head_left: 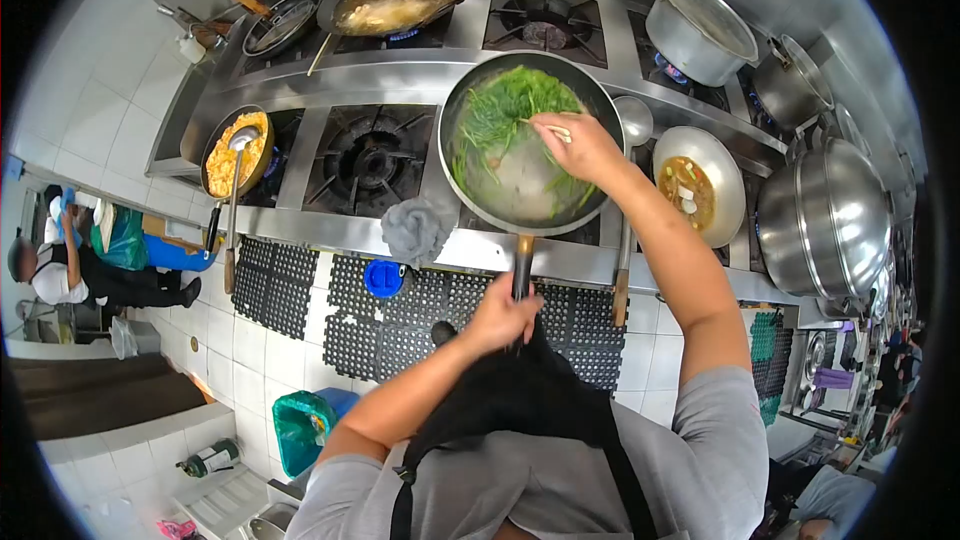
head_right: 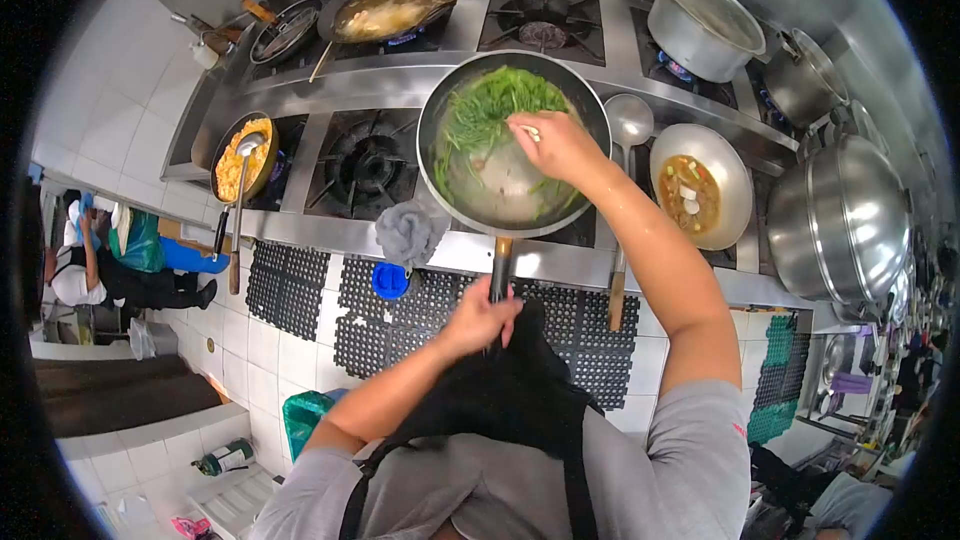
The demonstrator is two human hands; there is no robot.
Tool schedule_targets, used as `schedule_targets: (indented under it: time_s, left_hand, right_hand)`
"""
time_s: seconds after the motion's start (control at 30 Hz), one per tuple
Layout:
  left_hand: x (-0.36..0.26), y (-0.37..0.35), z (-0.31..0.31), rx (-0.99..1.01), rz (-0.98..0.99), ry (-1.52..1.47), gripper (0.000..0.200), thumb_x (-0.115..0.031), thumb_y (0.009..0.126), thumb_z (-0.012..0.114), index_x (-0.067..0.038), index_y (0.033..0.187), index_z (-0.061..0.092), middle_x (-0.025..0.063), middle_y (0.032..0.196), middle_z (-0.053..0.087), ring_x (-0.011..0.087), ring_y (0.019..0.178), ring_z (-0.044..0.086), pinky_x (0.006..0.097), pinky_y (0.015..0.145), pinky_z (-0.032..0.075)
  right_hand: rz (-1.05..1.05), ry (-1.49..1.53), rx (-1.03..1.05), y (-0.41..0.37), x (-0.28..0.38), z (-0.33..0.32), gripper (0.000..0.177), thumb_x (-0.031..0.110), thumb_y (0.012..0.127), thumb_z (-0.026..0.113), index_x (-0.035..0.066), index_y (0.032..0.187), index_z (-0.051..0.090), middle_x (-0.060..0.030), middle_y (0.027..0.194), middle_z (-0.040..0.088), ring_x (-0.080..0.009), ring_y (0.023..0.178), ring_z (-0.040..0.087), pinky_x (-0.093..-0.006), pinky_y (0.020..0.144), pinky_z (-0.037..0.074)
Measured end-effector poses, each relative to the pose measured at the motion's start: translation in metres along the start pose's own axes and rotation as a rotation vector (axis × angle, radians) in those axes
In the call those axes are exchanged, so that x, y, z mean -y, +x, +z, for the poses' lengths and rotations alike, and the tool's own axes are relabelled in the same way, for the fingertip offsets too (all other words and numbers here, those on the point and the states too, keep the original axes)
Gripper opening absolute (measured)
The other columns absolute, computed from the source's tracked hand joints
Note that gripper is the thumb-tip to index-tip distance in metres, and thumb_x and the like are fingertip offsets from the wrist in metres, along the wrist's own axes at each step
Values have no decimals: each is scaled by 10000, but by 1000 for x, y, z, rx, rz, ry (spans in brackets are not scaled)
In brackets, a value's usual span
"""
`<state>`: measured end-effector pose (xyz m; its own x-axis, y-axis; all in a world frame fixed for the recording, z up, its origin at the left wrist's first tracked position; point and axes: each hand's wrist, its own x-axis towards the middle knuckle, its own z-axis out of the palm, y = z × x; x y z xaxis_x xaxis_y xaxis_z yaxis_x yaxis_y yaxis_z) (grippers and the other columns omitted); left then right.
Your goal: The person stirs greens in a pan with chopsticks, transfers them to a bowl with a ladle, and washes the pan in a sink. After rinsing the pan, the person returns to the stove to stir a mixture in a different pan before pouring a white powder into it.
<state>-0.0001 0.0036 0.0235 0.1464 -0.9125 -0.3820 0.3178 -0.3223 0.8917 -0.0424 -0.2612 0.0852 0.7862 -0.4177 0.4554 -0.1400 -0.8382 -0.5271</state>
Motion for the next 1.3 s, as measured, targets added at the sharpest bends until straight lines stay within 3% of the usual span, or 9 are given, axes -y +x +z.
schedule_targets:
  time_s: [0.1, 0.27, 0.5, 0.73, 0.97, 1.03, 1.17, 1.23, 1.3]
  left_hand:
    - [17, -14, -4, 20, -45, -18, 155, -7, 876, 571, -55, 894, 425, 35, 573, 483, 149, 429, 527, 309, 365, 426]
    - [-49, 17, -12, 3, -123, -43, 105, -27, 846, 577, -34, 808, 479, 55, 601, 514, 164, 444, 516, 310, 382, 431]
    - [-7, 1, 9, 46, 61, -34, 176, 7, 876, 559, -61, 962, 421, 37, 599, 497, 147, 422, 521, 302, 374, 423]
    - [-44, 4, -8, 18, -170, -110, 147, -4, 856, 585, -45, 867, 444, 40, 608, 508, 154, 427, 501, 303, 382, 419]
    - [22, 32, 6, 13, -83, -123, 146, -12, 860, 587, -41, 875, 445, 50, 606, 514, 160, 434, 509, 315, 389, 430]
    - [32, 39, 3, 16, -87, -138, 144, -18, 859, 591, -43, 869, 450, 50, 605, 515, 161, 436, 512, 318, 388, 431]
    - [56, 43, -10, 29, -137, -129, 133, -34, 864, 594, -53, 870, 463, 51, 607, 516, 167, 440, 513, 320, 389, 431]
    - [54, 39, -10, 18, -226, -119, 122, -49, 882, 588, -63, 877, 467, 47, 608, 514, 168, 442, 511, 322, 387, 429]
    - [59, 40, -12, 30, -221, -166, 126, -86, 901, 593, -72, 880, 471, 42, 612, 514, 165, 443, 509, 318, 389, 426]
  right_hand:
    - [-38, 53, 132, -21, 32, -16, 167, 159, 889, 592, 62, 997, 677, -202, 824, 666, -390, 759, 639, -415, 676, 523]
    - [148, 86, 449, -30, 45, -23, 181, 186, 912, 572, 51, 959, 682, -219, 817, 651, -398, 732, 627, -426, 654, 497]
    - [-104, -69, -50, -15, 11, -20, 173, 158, 906, 579, 59, 1005, 681, -210, 831, 647, -388, 772, 625, -450, 665, 499]
    - [198, 103, 436, -45, 72, -57, 161, 182, 900, 596, 68, 964, 688, -194, 822, 667, -365, 730, 645, -401, 664, 515]
    - [348, 0, 26, -32, -21, -3, 177, 193, 926, 546, 66, 897, 666, -224, 820, 639, -401, 752, 629, -443, 620, 498]
    - [299, -24, 51, -60, -49, 54, 191, 198, 927, 541, 51, 887, 656, -224, 809, 639, -394, 743, 630, -445, 629, 496]
    - [273, 248, 297, -91, -23, 45, 226, 231, 926, 537, 48, 855, 648, -231, 782, 630, -396, 717, 623, -437, 618, 493]
    - [389, 25, 499, -85, -54, 24, 217, 226, 926, 531, 55, 885, 659, -236, 782, 629, -385, 720, 632, -444, 621, 495]
    - [491, -180, 339, -60, -82, 19, 207, 214, 926, 514, 68, 905, 660, -244, 813, 628, -384, 739, 641, -451, 625, 500]
